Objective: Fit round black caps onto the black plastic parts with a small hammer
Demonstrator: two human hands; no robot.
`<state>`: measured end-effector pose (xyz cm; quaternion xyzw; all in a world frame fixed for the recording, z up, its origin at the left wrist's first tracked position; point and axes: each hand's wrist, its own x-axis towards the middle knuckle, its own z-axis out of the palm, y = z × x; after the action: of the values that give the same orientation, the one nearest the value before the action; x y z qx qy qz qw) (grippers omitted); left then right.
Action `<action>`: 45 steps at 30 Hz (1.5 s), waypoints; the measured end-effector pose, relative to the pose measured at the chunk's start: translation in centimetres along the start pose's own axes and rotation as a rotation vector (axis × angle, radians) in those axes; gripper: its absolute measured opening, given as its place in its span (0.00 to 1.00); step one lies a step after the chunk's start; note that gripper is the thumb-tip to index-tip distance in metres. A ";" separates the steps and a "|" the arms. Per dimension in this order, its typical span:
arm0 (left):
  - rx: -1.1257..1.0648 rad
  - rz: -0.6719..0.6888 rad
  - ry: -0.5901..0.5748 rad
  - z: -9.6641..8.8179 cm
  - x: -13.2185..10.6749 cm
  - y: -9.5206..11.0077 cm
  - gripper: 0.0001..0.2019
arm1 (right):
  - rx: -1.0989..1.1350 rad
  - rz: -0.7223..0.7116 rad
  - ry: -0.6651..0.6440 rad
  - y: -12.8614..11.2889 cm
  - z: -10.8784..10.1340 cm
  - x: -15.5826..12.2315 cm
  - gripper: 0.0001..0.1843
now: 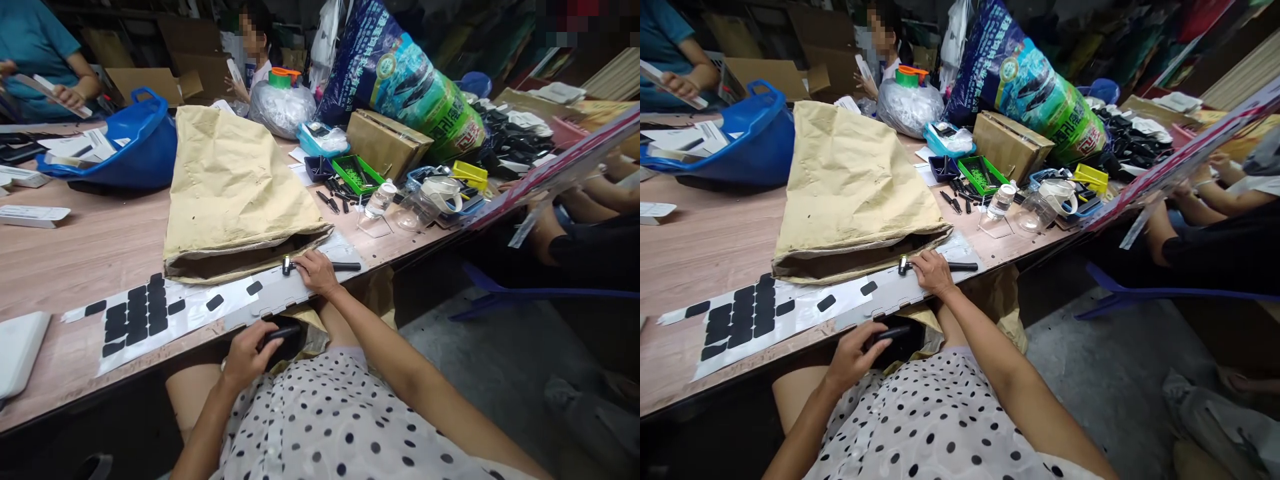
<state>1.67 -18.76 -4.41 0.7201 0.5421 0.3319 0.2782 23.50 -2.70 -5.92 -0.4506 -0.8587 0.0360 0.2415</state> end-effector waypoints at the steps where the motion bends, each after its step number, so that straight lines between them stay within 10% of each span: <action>1: -0.005 -0.025 -0.025 0.5 -0.9 0.0 0.10 | 0.000 0.002 0.001 0.0 0.0 0.0 0.13; 9: 0.116 -0.120 -0.107 2.0 -1.2 -1.5 0.06 | -0.001 -0.006 0.013 -0.1 0.0 0.0 0.13; 18: 0.215 -0.146 0.199 0.4 12.8 2.5 0.14 | 0.006 -0.060 0.001 -0.2 -0.1 -0.1 0.14; 29: 0.462 -0.659 -0.061 2.9 22.3 5.7 0.18 | -0.036 -0.078 -0.019 -0.6 -0.3 -0.1 0.12; 35: 0.373 -0.551 -0.034 0.1 19.9 5.4 0.14 | -0.002 -0.084 0.003 -0.7 -0.3 -0.1 0.16; 41: 0.244 -0.287 0.055 -4.8 11.2 -0.4 0.12 | 0.040 -0.069 0.018 -0.6 0.0 -0.3 0.16; 45: 0.225 -0.207 0.101 -4.4 7.9 -3.6 0.11 | 0.051 -0.061 0.019 -0.4 0.1 -0.3 0.15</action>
<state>-2.39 -10.00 -3.05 0.6694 0.6604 0.2745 0.2011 23.27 -3.13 -6.02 -0.4183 -0.8684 0.0464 0.2621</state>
